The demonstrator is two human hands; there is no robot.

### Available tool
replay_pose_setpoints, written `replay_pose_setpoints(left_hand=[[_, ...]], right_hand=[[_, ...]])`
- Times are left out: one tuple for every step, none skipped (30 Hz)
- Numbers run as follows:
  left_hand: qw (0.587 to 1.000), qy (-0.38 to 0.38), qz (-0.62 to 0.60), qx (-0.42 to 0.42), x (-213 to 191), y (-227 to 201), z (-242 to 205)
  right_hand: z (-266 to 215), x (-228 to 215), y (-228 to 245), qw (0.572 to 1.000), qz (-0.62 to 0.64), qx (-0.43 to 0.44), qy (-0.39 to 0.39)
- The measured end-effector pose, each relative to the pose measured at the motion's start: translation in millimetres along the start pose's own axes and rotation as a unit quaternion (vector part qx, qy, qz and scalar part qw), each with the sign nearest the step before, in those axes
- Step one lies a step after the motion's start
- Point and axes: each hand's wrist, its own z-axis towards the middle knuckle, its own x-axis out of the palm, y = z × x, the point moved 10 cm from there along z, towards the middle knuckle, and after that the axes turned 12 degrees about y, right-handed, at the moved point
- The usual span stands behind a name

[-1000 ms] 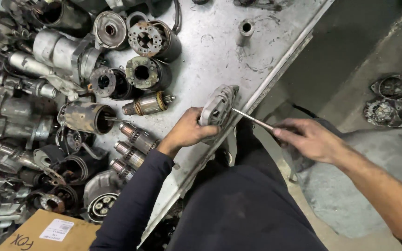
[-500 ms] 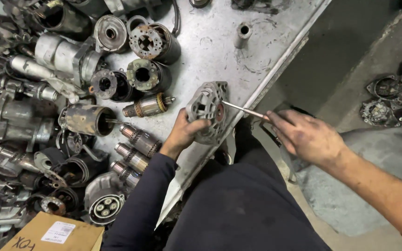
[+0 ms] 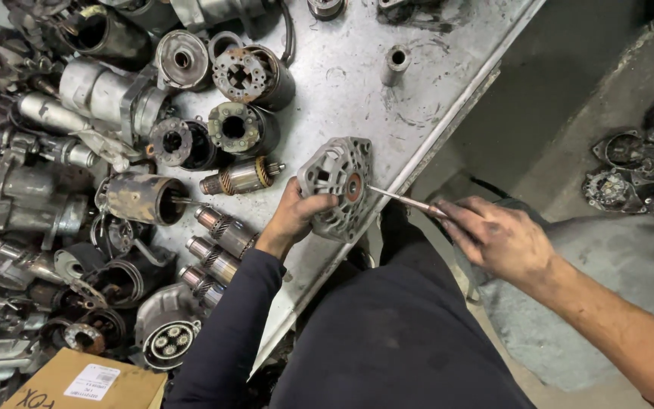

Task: The person uses a screwdriver to pry and scrape at a circular metal component, likely an alternator housing, held on a workbench. The person rotates the component to access different areas while surrounded by various disassembled car parts.

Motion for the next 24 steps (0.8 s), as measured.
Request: replay_pose_setpoints(left_hand=[[1.000, -0.001, -0.001, 0.000, 5.2, -4.2, 0.0], [0.999, 0.005, 0.033, -0.026, 11.2, -5.1, 0.6], [0.996, 0.012, 0.067, -0.051, 16.9, -5.7, 1.1], [0.996, 0.011, 0.066, -0.053, 18.1, -4.6, 0.1], [0.998, 0.006, 0.042, -0.055, 18.8, -2.2, -1.0], [0.998, 0.003, 0.019, -0.058, 19.8, 0.0, -0.5], [0.998, 0.004, 0.018, -0.059, 19.8, 1.1, -0.2], [0.997, 0.005, 0.024, -0.070, 19.0, 3.6, -0.5], [0.996, 0.005, 0.030, -0.080, 18.0, 6.1, -0.7], [0.996, 0.005, 0.028, -0.082, 17.7, 5.8, -0.9], [0.989, 0.032, 0.104, -0.100, 21.3, 6.3, -0.4], [0.975, 0.058, 0.178, -0.117, 24.1, 7.9, -1.5], [0.976, 0.057, 0.175, -0.119, 27.8, 5.5, -1.5], [0.967, 0.083, 0.221, -0.094, 37.5, -3.4, 2.2], [0.955, 0.110, 0.266, -0.069, 47.9, -12.4, 5.5], [0.955, 0.109, 0.266, -0.070, 48.2, -12.2, 4.0], [0.961, 0.075, 0.253, -0.085, 41.2, -11.2, 2.0], [0.965, 0.042, 0.239, -0.099, 34.7, -9.6, 0.7], [0.965, 0.042, 0.239, -0.099, 31.0, -8.8, 1.7], [0.974, 0.044, 0.196, -0.104, 29.4, -3.3, 1.6], [0.981, 0.046, 0.152, -0.108, 27.8, 2.2, 1.0], [0.982, 0.043, 0.150, -0.108, 24.6, 5.5, 0.4], [0.976, 0.045, 0.190, -0.095, 22.8, 5.0, 0.2], [0.968, 0.050, 0.232, -0.081, 20.9, 3.3, 2.4]], right_hand=[[-1.4, 1.9, -3.6, 1.000, 0.000, -0.001, 0.001], [-1.1, 7.5, -2.2, 0.999, -0.031, -0.022, 0.020], [-1.2, 13.6, -1.2, 0.996, -0.063, -0.043, 0.039], [-0.2, 8.0, 2.1, 0.996, -0.062, -0.043, 0.040], [1.5, 12.4, 3.9, 0.987, -0.126, -0.033, 0.089], [2.2, 15.9, 3.5, 0.972, -0.191, -0.019, 0.135], [-0.3, 17.2, 0.5, 0.972, -0.190, -0.017, 0.136], [-2.2, 19.9, 0.6, 0.966, -0.215, -0.031, 0.139], [-3.9, 22.9, 0.6, 0.959, -0.240, -0.045, 0.141], [-0.8, 17.8, -1.7, 0.959, -0.240, -0.044, 0.144], [1.4, 19.7, -3.5, 0.940, -0.290, -0.054, 0.172], [3.5, 22.4, -5.5, 0.916, -0.340, -0.064, 0.200], [1.8, 26.3, -10.7, 0.916, -0.340, -0.066, 0.203], [1.1, 18.3, -6.9, 0.936, -0.306, -0.095, 0.144], [-1.4, 8.9, -4.1, 0.951, -0.271, -0.124, 0.084], [1.3, 11.8, -0.9, 0.951, -0.270, -0.125, 0.084], [7.9, 12.4, -13.7, 0.981, -0.157, -0.054, 0.104], [11.3, 16.4, -27.7, 0.991, -0.042, 0.018, 0.125], [15.5, 12.1, -20.1, 0.991, -0.041, 0.018, 0.125], [15.3, 15.2, -28.2, 0.982, 0.029, 0.090, 0.161], [12.1, 20.0, -34.4, 0.962, 0.099, 0.162, 0.195], [15.0, 18.6, -28.9, 0.962, 0.098, 0.159, 0.198], [14.0, 23.4, -28.5, 0.951, 0.058, 0.187, 0.239], [12.9, 26.6, -29.2, 0.937, 0.017, 0.215, 0.276]])
